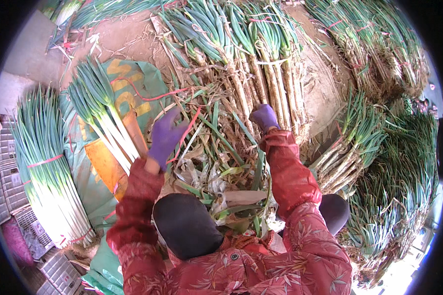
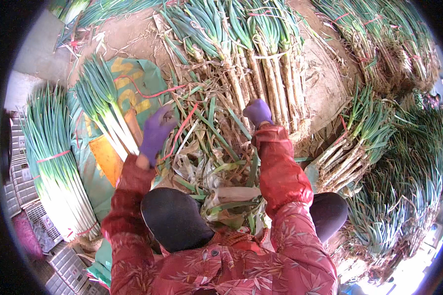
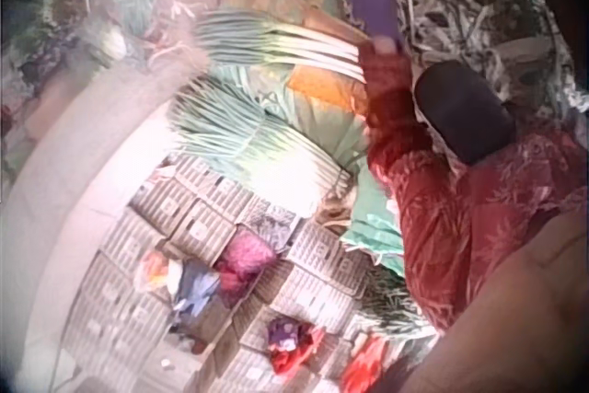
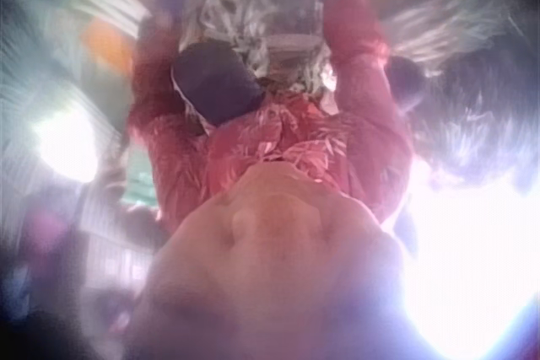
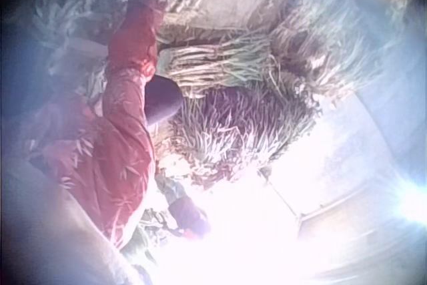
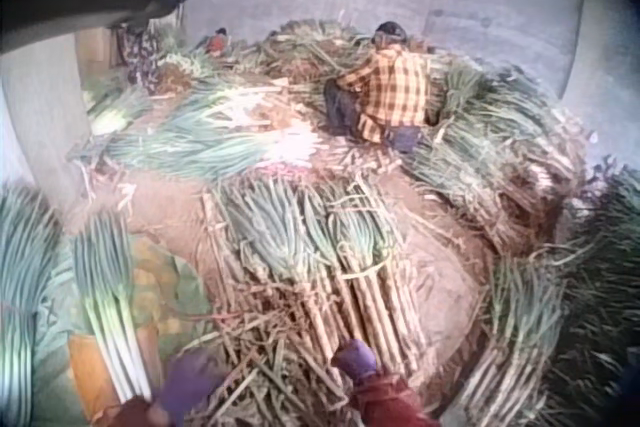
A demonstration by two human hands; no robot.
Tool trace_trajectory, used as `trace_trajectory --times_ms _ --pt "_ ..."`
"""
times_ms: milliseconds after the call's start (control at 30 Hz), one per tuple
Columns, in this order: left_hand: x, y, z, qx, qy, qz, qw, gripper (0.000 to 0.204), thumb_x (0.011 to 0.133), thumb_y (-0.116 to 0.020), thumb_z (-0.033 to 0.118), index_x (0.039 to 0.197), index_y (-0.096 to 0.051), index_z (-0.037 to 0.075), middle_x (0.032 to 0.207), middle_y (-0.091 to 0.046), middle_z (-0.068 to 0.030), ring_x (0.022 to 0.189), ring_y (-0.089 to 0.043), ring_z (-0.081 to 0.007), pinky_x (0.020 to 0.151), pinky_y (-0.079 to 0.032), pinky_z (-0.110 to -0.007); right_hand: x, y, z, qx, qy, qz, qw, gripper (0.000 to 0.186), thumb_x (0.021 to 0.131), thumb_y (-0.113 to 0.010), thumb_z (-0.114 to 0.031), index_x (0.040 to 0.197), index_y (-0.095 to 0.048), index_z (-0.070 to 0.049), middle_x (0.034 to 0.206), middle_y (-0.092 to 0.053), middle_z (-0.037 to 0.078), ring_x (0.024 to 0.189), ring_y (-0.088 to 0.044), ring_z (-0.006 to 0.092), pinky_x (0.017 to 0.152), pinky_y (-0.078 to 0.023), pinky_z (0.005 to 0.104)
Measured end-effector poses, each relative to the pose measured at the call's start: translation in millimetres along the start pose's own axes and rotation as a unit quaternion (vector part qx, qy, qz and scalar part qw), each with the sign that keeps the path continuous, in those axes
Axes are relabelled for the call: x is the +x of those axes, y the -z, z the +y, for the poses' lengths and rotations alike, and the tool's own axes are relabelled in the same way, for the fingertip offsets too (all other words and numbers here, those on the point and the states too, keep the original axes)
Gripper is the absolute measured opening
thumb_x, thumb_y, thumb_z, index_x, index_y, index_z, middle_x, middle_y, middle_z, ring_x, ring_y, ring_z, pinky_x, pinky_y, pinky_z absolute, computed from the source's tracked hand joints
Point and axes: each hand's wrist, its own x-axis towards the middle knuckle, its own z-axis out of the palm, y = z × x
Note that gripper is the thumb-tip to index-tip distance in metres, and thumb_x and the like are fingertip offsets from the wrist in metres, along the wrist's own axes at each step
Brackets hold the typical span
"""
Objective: The person sits on the floor and repeatedly cleans green onions by hand, peeling off outer layers and removing roots. The cleaned onions are placed aside while the person continues processing additional stalks from a large pile.
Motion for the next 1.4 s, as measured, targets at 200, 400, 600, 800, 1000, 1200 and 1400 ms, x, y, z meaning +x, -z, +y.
trace_trajectory --times_ms 200,400,600,800,1000,1200,1400 --pt "20 -49 82 -0.194 -0.010 -0.204 0.960 0.026 0.083 -0.064 0.014 0.104 -0.060 -0.001 0.073 -0.054 0.0022 0.060 -0.048 -0.0063 0.053 -0.042 -0.024 5 6 -6 0.076 0.036 0.055 0.995 0.030 0.074 -0.057 -0.026 0.092 -0.065 -0.003 0.086 -0.066 0.022 0.081 -0.064 0.0355 0.076 -0.050 0.0414" --pt "-57 0 158 0.082 -0.198 -0.223 0.951 0.036 0.080 -0.067 0.018 0.110 -0.060 -0.001 0.084 -0.063 -0.0089 0.070 -0.059 -0.0124 0.063 -0.049 -0.029 23 -51 -25 -0.066 -0.052 -0.032 0.996 0.062 0.074 -0.067 -0.038 0.118 -0.045 0.000 0.097 -0.065 0.024 0.092 -0.064 0.0390 0.080 -0.049 0.0451" --pt "-27 -8 119 0.023 -0.073 -0.215 0.974 0.026 0.080 -0.063 0.017 0.100 -0.063 0.002 0.077 -0.063 -0.0114 0.062 -0.061 -0.0168 0.059 -0.050 -0.031 -7 27 -15 0.100 0.083 -0.013 0.991 0.048 0.064 -0.074 -0.043 0.084 -0.064 0.000 0.080 -0.066 0.021 0.073 -0.064 0.0318 0.070 -0.050 0.0368" --pt "45 -61 106 -0.152 0.127 -0.175 0.965 0.016 0.083 -0.059 0.016 0.082 -0.065 0.002 0.068 -0.062 -0.0046 0.038 -0.054 -0.0118 0.034 -0.041 -0.023 -51 25 37 0.225 0.243 -0.106 0.938 0.038 0.077 -0.072 -0.029 0.087 -0.065 0.007 0.073 -0.066 0.010 0.063 -0.062 0.0161 0.060 -0.053 0.0283" --pt "53 -107 88 -0.247 0.263 -0.105 0.927 0.057 0.084 -0.055 0.055 0.093 -0.059 -0.002 0.067 -0.059 -0.0119 0.040 -0.054 -0.0205 0.034 -0.041 -0.030 -228 116 -13 0.201 0.241 -0.016 0.949 0.014 0.081 -0.068 -0.014 0.078 -0.060 -0.004 0.057 -0.052 -0.001 0.039 -0.036 0.0041 0.044 -0.042 0.0195" --pt "30 -133 98 -0.528 0.257 -0.137 0.797 0.022 0.085 -0.063 0.041 0.089 -0.061 0.019 0.068 -0.059 0.0007 0.053 -0.056 -0.0175 0.046 -0.045 -0.032 -353 96 28 0.413 0.112 -0.160 0.889 0.043 0.076 -0.076 -0.014 0.111 -0.059 0.004 0.086 -0.065 0.006 0.072 -0.055 0.0082 0.062 -0.048 0.0246" --pt "-22 -109 176 -0.502 0.206 -0.213 0.812 0.020 0.086 -0.063 0.038 0.085 -0.060 0.018 0.065 -0.058 0.0028 0.048 -0.054 -0.0139 0.044 -0.043 -0.027 -272 135 -33 0.375 0.215 0.105 0.896 0.046 0.088 -0.058 -0.043 0.092 -0.060 0.003 0.066 -0.060 0.009 0.059 -0.059 0.0187 0.055 -0.048 0.0326"
